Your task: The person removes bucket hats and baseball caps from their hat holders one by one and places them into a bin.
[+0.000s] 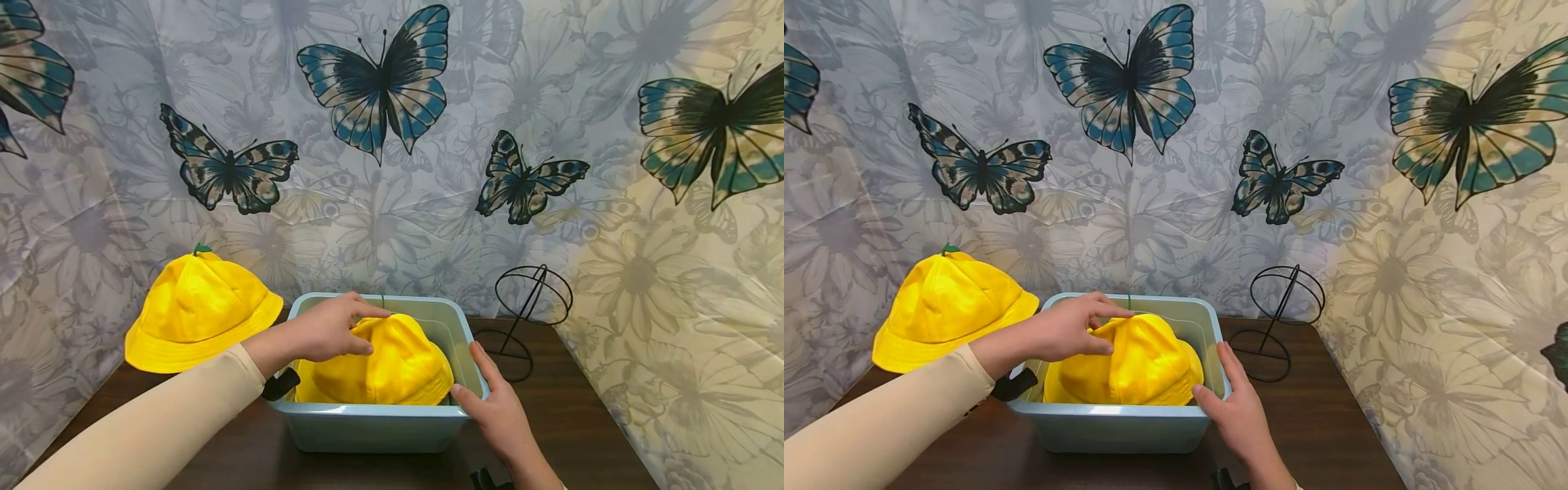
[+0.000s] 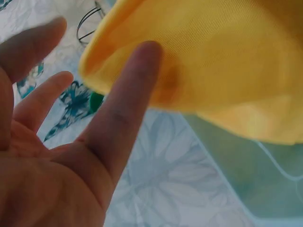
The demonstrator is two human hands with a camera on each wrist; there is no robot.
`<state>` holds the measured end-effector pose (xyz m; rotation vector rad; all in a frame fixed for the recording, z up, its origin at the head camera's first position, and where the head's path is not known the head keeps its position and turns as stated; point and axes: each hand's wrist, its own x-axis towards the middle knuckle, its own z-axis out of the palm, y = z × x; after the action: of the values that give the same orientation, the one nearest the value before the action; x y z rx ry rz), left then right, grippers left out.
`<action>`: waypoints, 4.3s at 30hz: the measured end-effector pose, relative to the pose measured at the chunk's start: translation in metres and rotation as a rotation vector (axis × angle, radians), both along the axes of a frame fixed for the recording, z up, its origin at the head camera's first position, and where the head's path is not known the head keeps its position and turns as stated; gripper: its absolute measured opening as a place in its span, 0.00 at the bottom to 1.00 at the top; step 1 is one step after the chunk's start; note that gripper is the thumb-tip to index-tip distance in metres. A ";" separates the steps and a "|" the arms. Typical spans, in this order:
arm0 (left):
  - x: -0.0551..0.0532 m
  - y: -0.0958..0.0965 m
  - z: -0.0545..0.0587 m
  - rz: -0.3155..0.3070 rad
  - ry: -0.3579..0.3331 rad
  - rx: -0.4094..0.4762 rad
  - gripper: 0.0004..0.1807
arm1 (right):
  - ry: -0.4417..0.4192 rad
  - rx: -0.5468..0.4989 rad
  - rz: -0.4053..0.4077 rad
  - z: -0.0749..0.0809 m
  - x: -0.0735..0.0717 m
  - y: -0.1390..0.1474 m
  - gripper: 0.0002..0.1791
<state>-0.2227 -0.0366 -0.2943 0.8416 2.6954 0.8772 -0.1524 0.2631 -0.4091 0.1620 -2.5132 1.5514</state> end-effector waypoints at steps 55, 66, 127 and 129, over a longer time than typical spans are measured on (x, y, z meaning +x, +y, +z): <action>-0.036 -0.262 0.032 0.317 -0.062 0.093 0.45 | -0.009 -0.010 0.002 -0.001 0.000 0.000 0.42; -0.060 -0.270 0.024 0.381 -0.089 0.090 0.37 | -0.012 -0.008 0.002 0.001 0.001 -0.001 0.41; -0.072 -0.250 0.007 0.450 0.238 -0.071 0.12 | -0.046 -0.029 0.007 0.000 0.000 0.000 0.42; -0.071 -0.251 0.007 0.475 0.219 -0.027 0.14 | -0.044 -0.023 0.003 0.000 0.000 0.000 0.42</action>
<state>-0.2939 -0.2871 -0.2869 0.3021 3.1594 0.8714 -0.1521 0.2634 -0.4089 0.1297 -2.5282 1.6016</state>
